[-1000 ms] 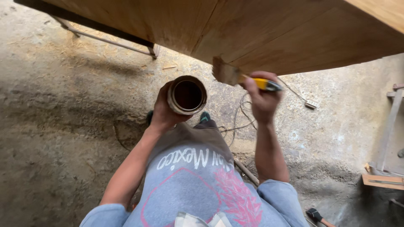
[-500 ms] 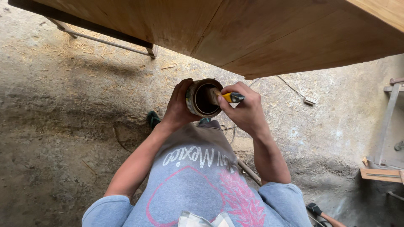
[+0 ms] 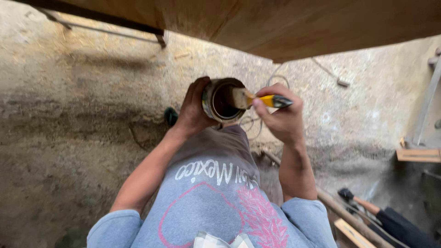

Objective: The person applies wood stain to a wooden cabinet using a brush. They dip the brush into a can of stain and apply it to the underside and side panels of the cabinet, moving around the piece to reach different areas.

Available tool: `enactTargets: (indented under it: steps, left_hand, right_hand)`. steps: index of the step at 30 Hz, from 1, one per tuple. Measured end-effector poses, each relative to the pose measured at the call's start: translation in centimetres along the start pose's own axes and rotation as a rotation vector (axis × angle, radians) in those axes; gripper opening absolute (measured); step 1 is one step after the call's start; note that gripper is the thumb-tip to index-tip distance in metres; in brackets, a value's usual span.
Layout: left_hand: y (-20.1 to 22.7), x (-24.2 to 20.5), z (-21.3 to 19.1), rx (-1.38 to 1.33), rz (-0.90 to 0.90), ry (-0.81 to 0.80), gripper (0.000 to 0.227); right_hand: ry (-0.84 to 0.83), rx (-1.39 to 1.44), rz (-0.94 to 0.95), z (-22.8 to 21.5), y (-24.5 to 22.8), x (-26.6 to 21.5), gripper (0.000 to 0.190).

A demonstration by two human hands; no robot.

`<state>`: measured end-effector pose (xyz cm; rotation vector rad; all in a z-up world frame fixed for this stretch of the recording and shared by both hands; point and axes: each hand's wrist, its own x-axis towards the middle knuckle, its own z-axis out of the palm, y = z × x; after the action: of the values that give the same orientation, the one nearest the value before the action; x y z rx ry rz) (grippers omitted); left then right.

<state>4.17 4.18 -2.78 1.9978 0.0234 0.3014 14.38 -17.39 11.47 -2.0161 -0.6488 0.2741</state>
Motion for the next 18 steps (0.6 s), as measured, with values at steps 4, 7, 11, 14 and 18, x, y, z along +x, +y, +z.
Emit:
enactTargets:
  steps: [4,7,11,14,18]
  left_hand:
    - [-0.9,-0.3,-0.7,0.037,-0.006,0.025,0.121]
    - [-1.2,-0.6,0.0,0.044,-0.001,0.103,0.113]
    - [-1.4,-0.4,1.6,0.084,-0.083,0.134,0.120]
    - [-1.9,-0.6,3.5,0.115,-0.126,0.174,0.121]
    - [-2.3,-1.2,6.1,0.130,-0.127,0.214,0.121]
  right_hand:
    - [0.068,0.133,0.090,-1.6,1.0,-1.2,0.010]
    - [0.099,0.241,0.179,-2.4,2.3,-2.3,0.013]
    - [0.096,0.316,0.245,-4.1,6.0,-1.4,0.019]
    - [0.087,0.470,0.165,-4.8,10.3,-0.6,0.023]
    - [0.093,0.798,0.203,-5.2,16.3,-0.7,0.022]
